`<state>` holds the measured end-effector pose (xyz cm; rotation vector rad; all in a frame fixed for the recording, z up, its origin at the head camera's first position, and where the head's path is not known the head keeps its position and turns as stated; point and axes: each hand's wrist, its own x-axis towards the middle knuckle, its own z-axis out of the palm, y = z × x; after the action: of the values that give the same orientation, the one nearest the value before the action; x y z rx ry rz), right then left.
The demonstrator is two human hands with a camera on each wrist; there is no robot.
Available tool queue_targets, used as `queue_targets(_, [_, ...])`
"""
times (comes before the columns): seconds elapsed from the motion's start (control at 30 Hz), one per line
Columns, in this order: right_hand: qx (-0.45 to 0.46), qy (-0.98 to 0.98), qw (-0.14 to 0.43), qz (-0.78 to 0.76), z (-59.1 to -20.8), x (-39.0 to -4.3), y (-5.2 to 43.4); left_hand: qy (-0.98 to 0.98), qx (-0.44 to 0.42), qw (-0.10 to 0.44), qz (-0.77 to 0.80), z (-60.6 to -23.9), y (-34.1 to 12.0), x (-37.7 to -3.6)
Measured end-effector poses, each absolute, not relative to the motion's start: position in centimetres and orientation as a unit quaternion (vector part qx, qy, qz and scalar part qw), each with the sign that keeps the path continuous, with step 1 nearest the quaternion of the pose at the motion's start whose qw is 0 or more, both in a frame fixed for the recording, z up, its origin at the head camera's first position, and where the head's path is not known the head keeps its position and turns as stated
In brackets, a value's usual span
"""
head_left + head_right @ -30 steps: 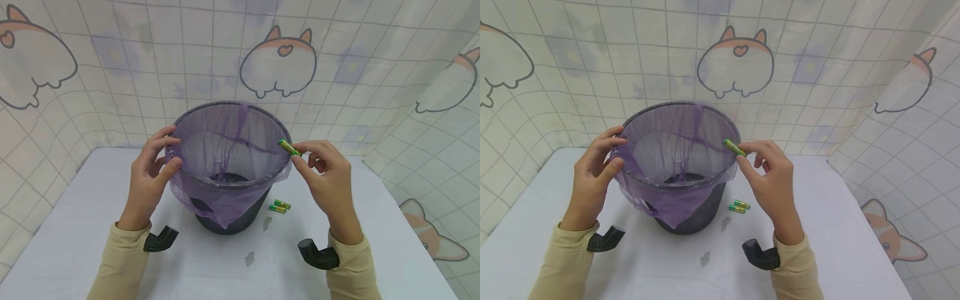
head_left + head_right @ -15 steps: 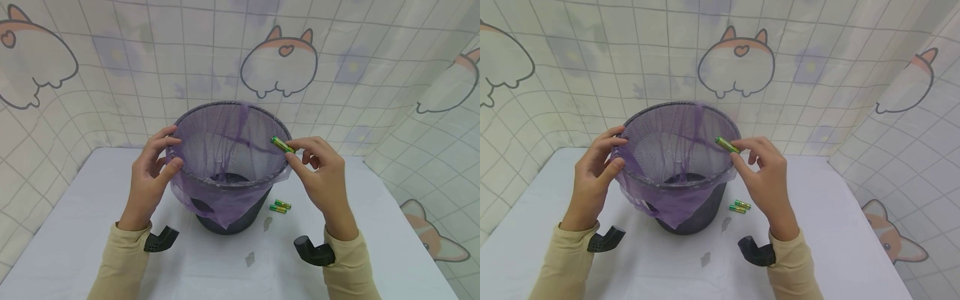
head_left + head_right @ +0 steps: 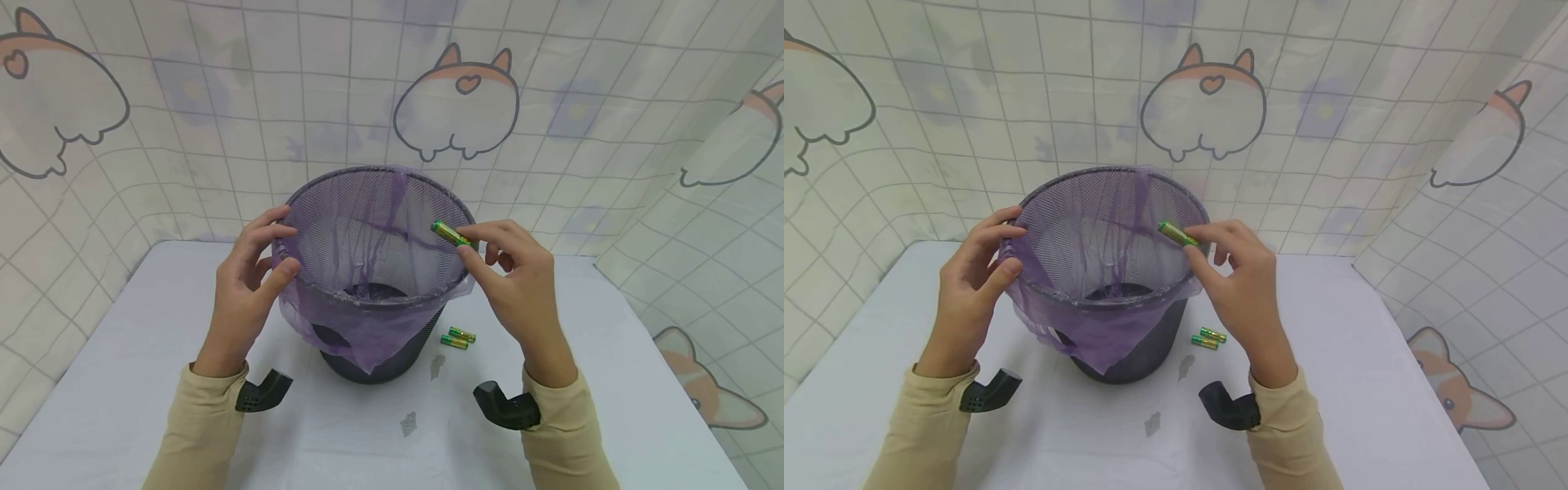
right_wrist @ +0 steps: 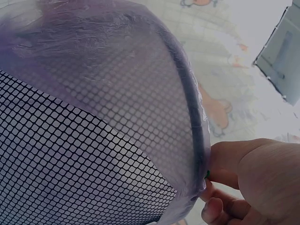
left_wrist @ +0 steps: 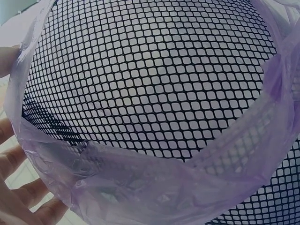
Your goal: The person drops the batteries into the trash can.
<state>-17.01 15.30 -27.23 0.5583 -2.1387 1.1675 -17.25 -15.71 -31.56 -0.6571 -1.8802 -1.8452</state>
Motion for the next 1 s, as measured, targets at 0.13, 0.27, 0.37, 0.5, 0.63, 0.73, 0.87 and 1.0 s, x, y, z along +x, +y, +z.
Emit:
queue_targets(0.13, [0.207, -0.819, 0.309, 0.438, -27.13, -17.06, 15.13, -0.676, -0.237, 0.21, -0.665, -31.55, -15.67, -17.21])
queue_targets(0.27, [0.204, -0.822, 0.304, 0.436, -27.12, -17.09, 14.98, -0.677, -0.236, 0.211, -0.664, -31.49, -15.63, -17.18])
queue_targets(0.37, [0.202, -0.824, 0.302, 0.434, -27.13, -17.11, 14.93, -0.679, -0.235, 0.212, -0.662, -31.47, -15.62, -17.18])
queue_targets(0.5, [0.203, -0.826, 0.301, 0.431, -27.18, -17.21, 14.88, -0.678, -0.236, 0.212, -0.663, -31.47, -15.64, -17.18])
queue_targets(0.63, [0.209, -0.824, 0.303, 0.431, -27.27, -17.32, 14.84, -0.678, -0.236, 0.212, -0.663, -31.47, -15.65, -17.19])
queue_targets(0.73, [0.214, -0.822, 0.306, 0.429, -27.33, -17.36, 14.83, -0.677, -0.237, 0.212, -0.663, -31.48, -15.65, -17.2])
queue_targets(0.87, [0.216, -0.821, 0.308, 0.43, -27.35, -17.38, 14.78, -0.678, -0.236, 0.214, -0.663, -31.49, -15.68, -17.21])
queue_targets(1.0, [0.216, -0.819, 0.308, 0.433, -27.31, -17.34, 14.76, -0.68, -0.236, 0.214, -0.661, -31.51, -15.7, -17.23])
